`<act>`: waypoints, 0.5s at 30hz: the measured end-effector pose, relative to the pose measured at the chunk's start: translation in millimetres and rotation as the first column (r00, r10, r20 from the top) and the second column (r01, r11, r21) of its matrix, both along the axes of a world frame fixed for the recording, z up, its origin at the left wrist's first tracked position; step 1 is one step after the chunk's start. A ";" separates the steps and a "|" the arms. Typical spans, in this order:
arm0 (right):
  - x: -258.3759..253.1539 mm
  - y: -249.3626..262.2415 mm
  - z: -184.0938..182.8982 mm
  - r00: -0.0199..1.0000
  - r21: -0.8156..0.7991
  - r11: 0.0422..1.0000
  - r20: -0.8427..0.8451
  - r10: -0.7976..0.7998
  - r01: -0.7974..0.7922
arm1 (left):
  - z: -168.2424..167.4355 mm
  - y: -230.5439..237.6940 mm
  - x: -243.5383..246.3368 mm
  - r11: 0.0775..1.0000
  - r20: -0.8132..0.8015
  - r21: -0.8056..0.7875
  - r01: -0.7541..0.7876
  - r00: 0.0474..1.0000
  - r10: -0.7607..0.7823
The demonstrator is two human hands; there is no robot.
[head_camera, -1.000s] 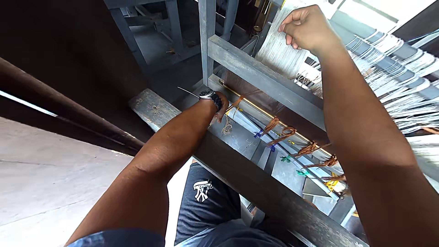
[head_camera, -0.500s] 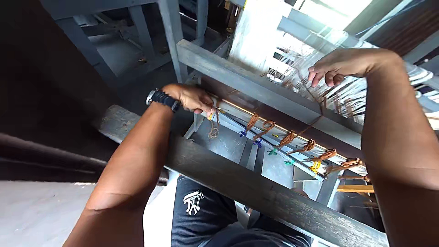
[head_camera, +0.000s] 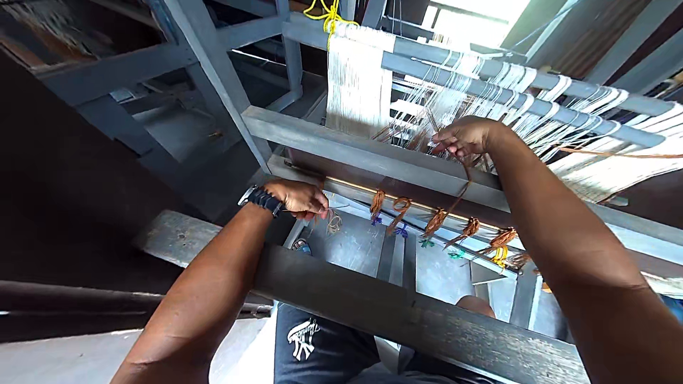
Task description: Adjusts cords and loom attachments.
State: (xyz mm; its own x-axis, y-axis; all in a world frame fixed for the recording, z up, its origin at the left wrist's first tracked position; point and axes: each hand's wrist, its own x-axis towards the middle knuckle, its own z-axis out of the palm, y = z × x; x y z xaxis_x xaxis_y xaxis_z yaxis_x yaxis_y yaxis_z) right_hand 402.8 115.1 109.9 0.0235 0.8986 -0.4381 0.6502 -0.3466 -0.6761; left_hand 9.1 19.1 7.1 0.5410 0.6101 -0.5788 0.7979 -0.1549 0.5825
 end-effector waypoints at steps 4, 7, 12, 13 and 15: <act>-0.1 -2.3 2.0 0.995 0.027 0.999 -0.099 0.021 -0.018 | -0.2 -1.2 3.8 0.998 0.022 0.059 -0.039 0.999 0.038; -5.0 -0.9 0.7 0.997 0.029 0.999 -0.067 0.030 -0.028 | -0.4 -0.7 8.1 0.981 -0.074 0.179 -0.068 0.994 0.083; -4.5 5.1 -4.5 0.998 0.035 0.999 0.061 0.014 -0.016 | 8.3 -3.7 10.8 0.976 -0.235 0.110 -0.186 0.950 0.208; -4.2 5.0 -5.3 0.993 0.056 0.998 0.120 0.001 -0.008 | 7.8 -3.0 8.7 0.971 -0.236 0.102 -0.216 0.943 0.235; -0.9 7.9 -6.2 0.969 0.130 0.991 0.246 -0.015 -0.018 | 6.6 -0.8 3.8 0.962 -0.228 0.105 -0.252 0.936 0.270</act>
